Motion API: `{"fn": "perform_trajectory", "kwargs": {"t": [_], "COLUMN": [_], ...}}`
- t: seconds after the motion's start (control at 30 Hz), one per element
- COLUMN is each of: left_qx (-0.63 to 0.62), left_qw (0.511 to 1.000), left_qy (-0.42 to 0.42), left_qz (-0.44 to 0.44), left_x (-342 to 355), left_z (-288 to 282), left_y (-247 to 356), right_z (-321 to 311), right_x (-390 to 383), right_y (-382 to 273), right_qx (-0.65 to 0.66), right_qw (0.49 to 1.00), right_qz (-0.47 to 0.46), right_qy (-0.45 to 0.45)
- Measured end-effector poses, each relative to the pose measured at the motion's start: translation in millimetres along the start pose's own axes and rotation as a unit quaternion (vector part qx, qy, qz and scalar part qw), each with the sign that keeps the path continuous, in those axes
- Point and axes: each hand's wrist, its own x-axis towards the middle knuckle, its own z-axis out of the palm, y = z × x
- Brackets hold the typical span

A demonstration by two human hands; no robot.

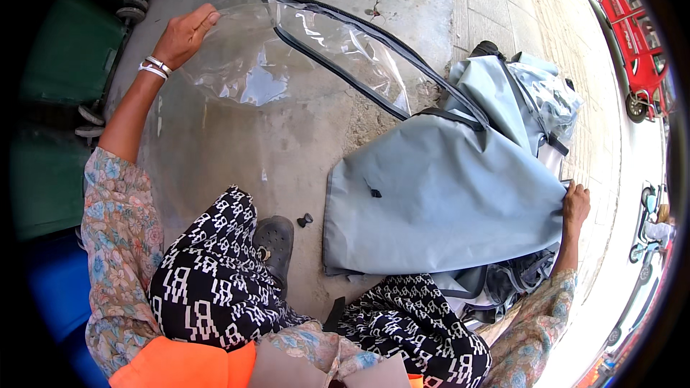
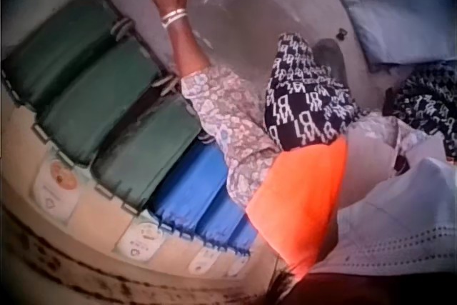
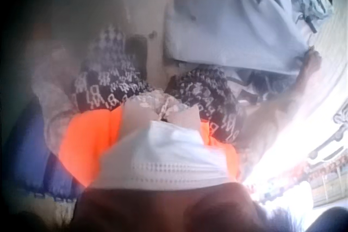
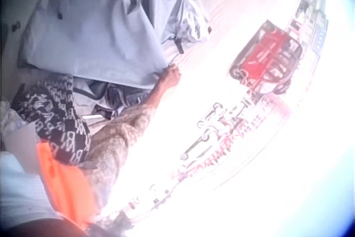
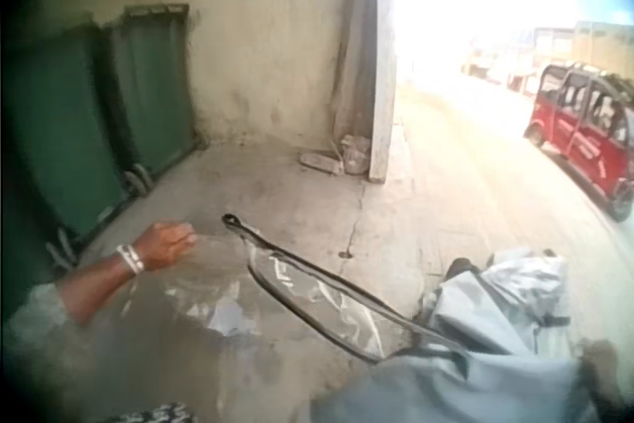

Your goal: The person sits on the ground and uses a yellow utility knife to cut a zipper off a gray fabric bag. They then remove the clear plastic window from the bag and separate the zipper from the fabric, handling the components with their hands.

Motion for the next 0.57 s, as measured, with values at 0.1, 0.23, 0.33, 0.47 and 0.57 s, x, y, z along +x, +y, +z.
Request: {"fn": "perform_trajectory", "kwargs": {"t": [0.1,0.23,0.33,0.47,0.57], "left_qx": [-0.037,-0.148,-0.153,-0.112,-0.095], "left_qw": [0.996,0.985,0.980,0.981,0.984], "left_qy": [-0.077,-0.069,-0.032,-0.038,-0.049], "left_qz": [-0.027,0.049,0.122,0.157,0.144], "left_x": [23,23,13,2,-10], "left_z": [-7,-13,-7,-6,4], "left_y": [47,93,116,146,160], "right_z": [-80,-175,-242,-261,-253], "right_x": [-2,-24,-48,-47,-48], "right_y": [-83,-242,-320,-373,-392], "right_qx": [0.085,0.324,0.456,0.512,0.497], "right_qw": [0.988,0.854,0.771,0.773,0.784], "right_qz": [-0.079,-0.349,-0.430,-0.371,-0.294], "right_qy": [0.101,0.208,0.117,-0.043,-0.228]}}
